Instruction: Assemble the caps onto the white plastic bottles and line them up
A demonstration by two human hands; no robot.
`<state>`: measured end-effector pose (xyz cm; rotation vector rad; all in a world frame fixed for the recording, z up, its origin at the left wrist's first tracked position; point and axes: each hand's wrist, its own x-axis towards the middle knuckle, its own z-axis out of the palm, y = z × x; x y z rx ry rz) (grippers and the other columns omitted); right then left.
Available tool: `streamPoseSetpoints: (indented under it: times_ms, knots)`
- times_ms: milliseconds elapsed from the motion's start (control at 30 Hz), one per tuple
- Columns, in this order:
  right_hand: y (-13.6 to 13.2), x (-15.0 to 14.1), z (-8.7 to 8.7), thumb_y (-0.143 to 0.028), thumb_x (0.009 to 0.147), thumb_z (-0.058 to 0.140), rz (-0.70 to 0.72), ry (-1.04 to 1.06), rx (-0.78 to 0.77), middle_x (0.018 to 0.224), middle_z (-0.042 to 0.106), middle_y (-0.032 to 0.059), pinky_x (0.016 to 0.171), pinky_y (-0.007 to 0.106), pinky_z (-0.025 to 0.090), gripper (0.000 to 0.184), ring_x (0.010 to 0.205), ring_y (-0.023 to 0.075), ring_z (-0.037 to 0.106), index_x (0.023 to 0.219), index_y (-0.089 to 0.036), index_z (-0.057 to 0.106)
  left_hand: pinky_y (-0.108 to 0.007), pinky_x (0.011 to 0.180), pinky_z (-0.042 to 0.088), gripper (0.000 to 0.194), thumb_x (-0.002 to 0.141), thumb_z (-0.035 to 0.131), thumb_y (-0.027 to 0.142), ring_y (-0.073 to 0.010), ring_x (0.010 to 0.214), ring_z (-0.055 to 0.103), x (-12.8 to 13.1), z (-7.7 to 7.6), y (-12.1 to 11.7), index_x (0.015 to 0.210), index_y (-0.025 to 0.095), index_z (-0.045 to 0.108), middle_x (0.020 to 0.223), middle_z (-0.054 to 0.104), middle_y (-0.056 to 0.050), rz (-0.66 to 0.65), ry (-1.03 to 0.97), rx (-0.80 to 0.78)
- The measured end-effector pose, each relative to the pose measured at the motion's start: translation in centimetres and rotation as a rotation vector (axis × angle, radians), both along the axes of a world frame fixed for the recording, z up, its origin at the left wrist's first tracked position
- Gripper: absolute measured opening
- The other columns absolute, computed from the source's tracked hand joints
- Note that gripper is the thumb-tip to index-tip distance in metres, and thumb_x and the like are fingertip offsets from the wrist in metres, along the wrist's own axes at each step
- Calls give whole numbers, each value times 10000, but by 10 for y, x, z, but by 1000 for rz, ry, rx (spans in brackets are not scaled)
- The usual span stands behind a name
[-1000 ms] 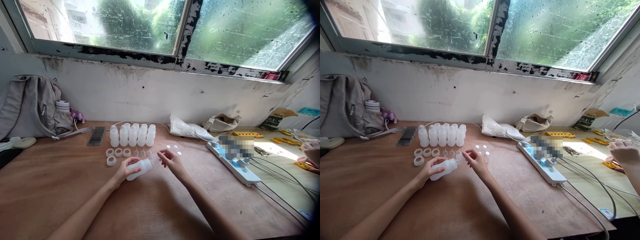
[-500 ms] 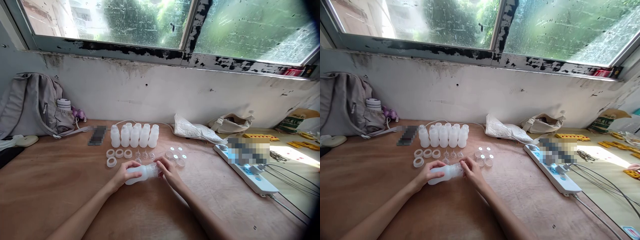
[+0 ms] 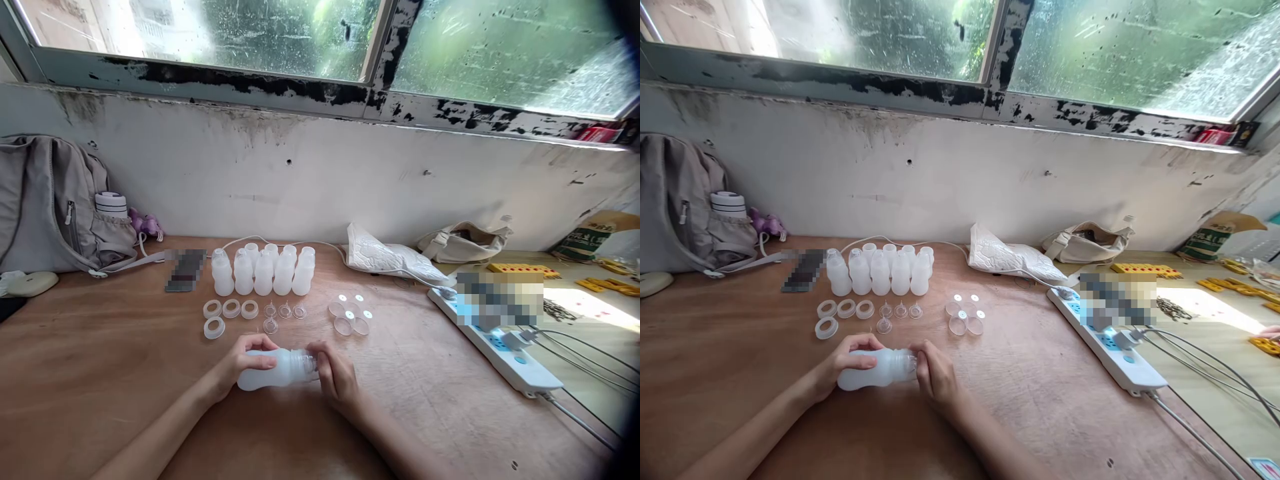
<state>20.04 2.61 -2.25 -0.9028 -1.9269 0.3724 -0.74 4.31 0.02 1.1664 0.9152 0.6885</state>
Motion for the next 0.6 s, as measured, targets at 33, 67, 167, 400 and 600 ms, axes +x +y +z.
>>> streamPoseSetpoints:
  times_ms: [33,67,167,400,600]
  knots:
    - [0,1,-1,-123,847,294,23,-2,35,717,564,39,538,226,411,218,584,126,514,909,-180,495,-204,531,349,206,623,629,275,-136,636,529,0,0,0,776,137,617,717,613,-11,-9,-2,-14]
    - [-1,2,-1,-123,845,298,46,0,50,729,564,42,543,229,410,221,589,128,510,921,-181,497,-202,519,341,201,629,622,280,-131,620,525,0,1,0,771,138,614,706,609,-9,-19,-2,-26]
    - [-2,2,3,-195,853,332,92,56,-73,733,565,43,580,246,407,203,616,139,510,887,-183,531,-201,503,330,208,632,616,293,-128,606,520,0,1,0,771,138,606,700,606,-10,-31,11,-39]
    - [6,-10,13,-500,850,229,214,680,-1038,582,541,34,467,235,356,540,482,124,475,651,-140,580,-204,521,325,251,577,662,311,-123,603,486,4,0,-1,741,129,610,676,587,-4,-30,89,50]
    - [7,-13,13,-545,801,326,303,766,-1218,641,568,42,505,225,364,519,534,123,492,642,-135,602,-216,542,333,253,556,671,313,-132,614,484,7,-1,-4,724,131,619,674,590,-3,-49,119,130]
